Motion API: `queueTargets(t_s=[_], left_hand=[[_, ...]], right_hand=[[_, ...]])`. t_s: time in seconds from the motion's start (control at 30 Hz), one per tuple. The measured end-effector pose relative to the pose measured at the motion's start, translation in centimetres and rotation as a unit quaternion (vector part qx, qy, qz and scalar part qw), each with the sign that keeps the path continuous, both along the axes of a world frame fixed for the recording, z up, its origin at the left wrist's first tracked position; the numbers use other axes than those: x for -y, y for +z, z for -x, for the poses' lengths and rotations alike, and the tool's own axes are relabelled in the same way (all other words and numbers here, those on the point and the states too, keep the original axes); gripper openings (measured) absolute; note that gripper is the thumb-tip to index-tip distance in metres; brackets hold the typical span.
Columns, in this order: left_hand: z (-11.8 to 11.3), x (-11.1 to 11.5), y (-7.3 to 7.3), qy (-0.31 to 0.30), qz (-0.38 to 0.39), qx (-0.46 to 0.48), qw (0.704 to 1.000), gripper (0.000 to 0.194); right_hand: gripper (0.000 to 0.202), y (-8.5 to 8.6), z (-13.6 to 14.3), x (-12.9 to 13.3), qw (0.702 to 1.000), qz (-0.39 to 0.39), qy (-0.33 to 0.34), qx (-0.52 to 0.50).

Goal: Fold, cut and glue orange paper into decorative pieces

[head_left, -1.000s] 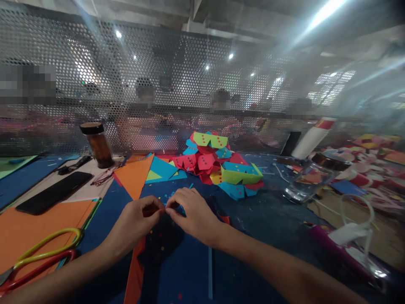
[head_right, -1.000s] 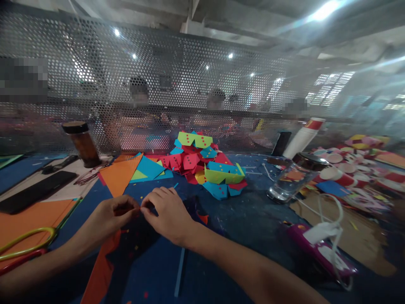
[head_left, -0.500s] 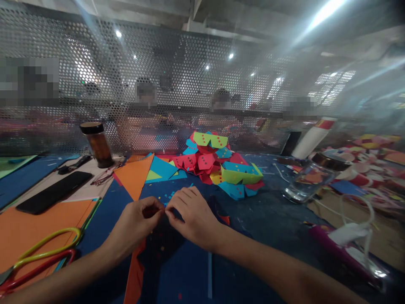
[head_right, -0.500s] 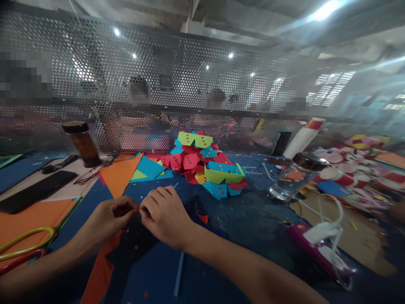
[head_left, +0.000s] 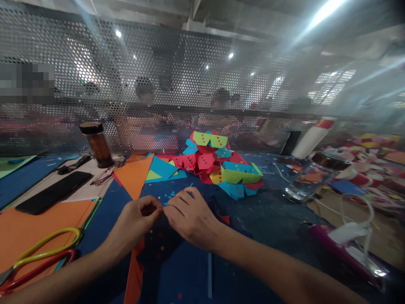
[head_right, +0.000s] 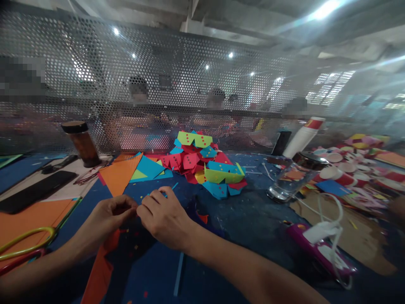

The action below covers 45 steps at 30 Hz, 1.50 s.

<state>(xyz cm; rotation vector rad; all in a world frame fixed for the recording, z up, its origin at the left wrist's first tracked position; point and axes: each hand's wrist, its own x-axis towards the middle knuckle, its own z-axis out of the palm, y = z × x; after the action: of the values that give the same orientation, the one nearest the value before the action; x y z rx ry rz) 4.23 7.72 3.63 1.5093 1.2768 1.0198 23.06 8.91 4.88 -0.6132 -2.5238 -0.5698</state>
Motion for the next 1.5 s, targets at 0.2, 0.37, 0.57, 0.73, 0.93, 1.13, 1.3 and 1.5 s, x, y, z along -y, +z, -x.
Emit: queueTargets(t_s=[0.2,0.37,0.57,0.73,0.93,1.13,1.3,1.5], left_hand=[[0.22,-0.14,-0.23,-0.003,0.008,0.021,1.0,0.017],[0.33,-0.4,-0.28,0.001,0.01,0.026,1.0,0.016],[0.21,-0.39,0.34,0.005,0.003,0.024,1.0,0.021],[0.13,-0.46,0.42,0.009,0.005,0.021,1.0,0.025],[0.22,-0.41,-0.13,0.005,-0.003,0.006,1.0,0.025],[0.32,-0.04,0.02,-0.007,-0.034,-0.018,0.999,0.023],[0.36,0.08,-0.05,-0.01,-0.053,-0.039,0.998,0.02],[0.37,0.06,-0.2,-0.008,-0.062,-0.054,0.997,0.019]], right_hand=[[0.022,0.05,-0.07,0.08,1.0,-0.009,0.0,0.023],[0.026,0.13,-0.21,-0.02,0.999,-0.023,0.006,0.024],[0.028,0.16,-0.4,-0.04,0.999,-0.031,0.017,0.019],[0.02,-0.12,-0.31,-0.18,0.999,0.028,0.004,-0.018],[0.01,-0.76,0.06,-0.69,0.973,0.179,-0.01,-0.143],[0.011,-0.5,0.25,-0.59,0.934,0.298,-0.04,-0.195],[0.011,-0.46,0.26,-0.57,0.931,0.308,-0.045,-0.189],[0.009,-0.78,0.26,-0.68,0.937,0.298,-0.042,-0.179]])
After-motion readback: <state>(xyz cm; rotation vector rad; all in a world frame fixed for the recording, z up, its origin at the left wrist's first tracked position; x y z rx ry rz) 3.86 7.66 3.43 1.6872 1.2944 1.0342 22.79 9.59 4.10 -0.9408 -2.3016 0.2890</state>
